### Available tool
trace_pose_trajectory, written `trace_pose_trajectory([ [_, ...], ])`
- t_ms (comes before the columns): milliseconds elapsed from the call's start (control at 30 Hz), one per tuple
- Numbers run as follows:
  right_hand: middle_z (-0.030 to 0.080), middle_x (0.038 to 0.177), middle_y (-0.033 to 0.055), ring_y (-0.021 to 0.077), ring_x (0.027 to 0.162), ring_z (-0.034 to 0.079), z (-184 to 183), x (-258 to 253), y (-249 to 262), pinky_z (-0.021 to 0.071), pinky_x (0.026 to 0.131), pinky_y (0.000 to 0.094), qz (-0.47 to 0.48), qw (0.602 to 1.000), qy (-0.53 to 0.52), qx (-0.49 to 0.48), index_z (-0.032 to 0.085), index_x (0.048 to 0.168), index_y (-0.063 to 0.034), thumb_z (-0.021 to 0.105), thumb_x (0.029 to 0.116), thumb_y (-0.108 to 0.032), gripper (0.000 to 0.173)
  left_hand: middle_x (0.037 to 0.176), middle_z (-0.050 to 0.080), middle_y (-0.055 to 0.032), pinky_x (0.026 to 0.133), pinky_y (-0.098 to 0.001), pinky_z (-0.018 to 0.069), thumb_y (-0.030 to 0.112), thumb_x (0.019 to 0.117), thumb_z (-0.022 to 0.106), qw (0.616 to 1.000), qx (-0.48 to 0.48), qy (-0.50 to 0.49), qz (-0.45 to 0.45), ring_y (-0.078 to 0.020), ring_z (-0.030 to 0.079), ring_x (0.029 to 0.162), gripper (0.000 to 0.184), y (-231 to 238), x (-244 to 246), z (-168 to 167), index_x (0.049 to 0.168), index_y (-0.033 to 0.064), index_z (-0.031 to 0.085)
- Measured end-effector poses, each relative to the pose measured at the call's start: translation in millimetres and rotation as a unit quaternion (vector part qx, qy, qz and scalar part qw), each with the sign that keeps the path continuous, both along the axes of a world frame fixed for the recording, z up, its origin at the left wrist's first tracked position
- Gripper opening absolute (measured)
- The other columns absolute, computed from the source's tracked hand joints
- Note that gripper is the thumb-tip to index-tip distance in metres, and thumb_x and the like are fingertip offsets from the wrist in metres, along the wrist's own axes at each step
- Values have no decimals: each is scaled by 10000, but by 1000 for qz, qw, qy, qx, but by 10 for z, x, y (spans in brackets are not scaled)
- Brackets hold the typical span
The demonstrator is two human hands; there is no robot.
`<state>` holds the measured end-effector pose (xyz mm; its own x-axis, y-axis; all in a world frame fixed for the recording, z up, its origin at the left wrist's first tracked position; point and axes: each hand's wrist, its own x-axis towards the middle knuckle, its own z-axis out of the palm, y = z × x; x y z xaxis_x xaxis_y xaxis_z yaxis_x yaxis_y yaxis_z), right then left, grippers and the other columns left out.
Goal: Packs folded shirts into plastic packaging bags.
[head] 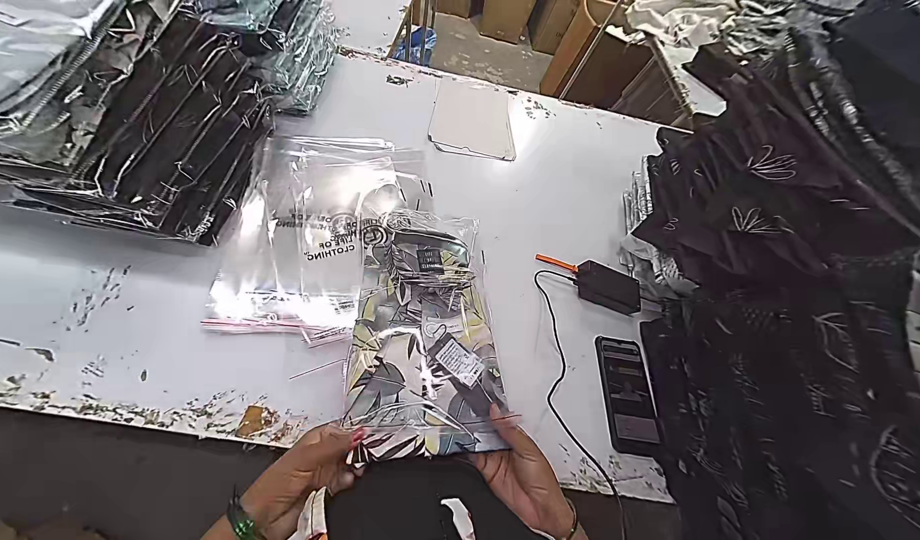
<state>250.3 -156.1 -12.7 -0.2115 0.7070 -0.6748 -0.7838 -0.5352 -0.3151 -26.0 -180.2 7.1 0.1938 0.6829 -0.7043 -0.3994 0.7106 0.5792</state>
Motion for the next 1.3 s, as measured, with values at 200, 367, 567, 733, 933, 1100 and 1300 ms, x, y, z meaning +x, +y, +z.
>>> trace_pose_trajectory([
  [200,740,1094,190,329,1008,734,-116,-157,65,599,908,484,10,991,124,58,693,1138,-57,716,914,-277,315,1383,654,-88,1084,-444,519,237,874,806,936,230,-261,-62,-274,609,1309,526,16,52,-439,1355,156,610],
  [367,740,903,176,255,746,751,131,-333,373,641,680,367,-11,1000,-9,-5,601,1055,5,369,1087,-122,267,1133,731,-173,858,-473,583,179,919,636,763,512,281,-279,-279,720,1024,304,218,255,-579,1144,-15,699],
  [567,743,820,120,198,715,743,140,-273,210,636,662,349,-81,994,-58,54,658,887,-54,449,961,-70,222,1353,633,-198,1169,-412,379,495,898,701,782,301,454,-304,-263,557,1327,686,413,627,-884,1348,-16,612],
  [733,749,909,148,253,791,752,-39,-325,121,640,733,412,3,999,-7,45,647,990,-29,462,999,-47,186,1470,529,-228,1205,-464,314,296,1073,498,813,174,285,-476,-307,459,1419,478,477,779,-779,1426,-24,534],
  [933,660,918,28,81,810,651,-160,-771,843,571,756,272,-5,979,-175,108,554,1146,-11,429,1069,-62,156,1366,621,-254,1051,-638,438,466,1068,439,644,307,489,-503,-437,590,1281,561,607,749,-290,1389,34,597],
  [1100,634,973,87,98,847,610,-155,-959,1295,537,776,265,-63,966,-226,110,555,1172,56,507,1027,6,162,1664,309,-147,1090,-625,413,513,1018,522,634,312,497,-503,-382,465,1430,695,666,710,-342,1598,164,366],
  [1300,618,1125,158,36,1000,609,287,-661,1194,505,889,175,-46,831,-462,307,453,1316,167,588,950,29,414,1490,516,-252,687,-540,555,263,992,622,725,474,306,-395,-352,706,832,578,495,404,-469,1513,49,489],
])
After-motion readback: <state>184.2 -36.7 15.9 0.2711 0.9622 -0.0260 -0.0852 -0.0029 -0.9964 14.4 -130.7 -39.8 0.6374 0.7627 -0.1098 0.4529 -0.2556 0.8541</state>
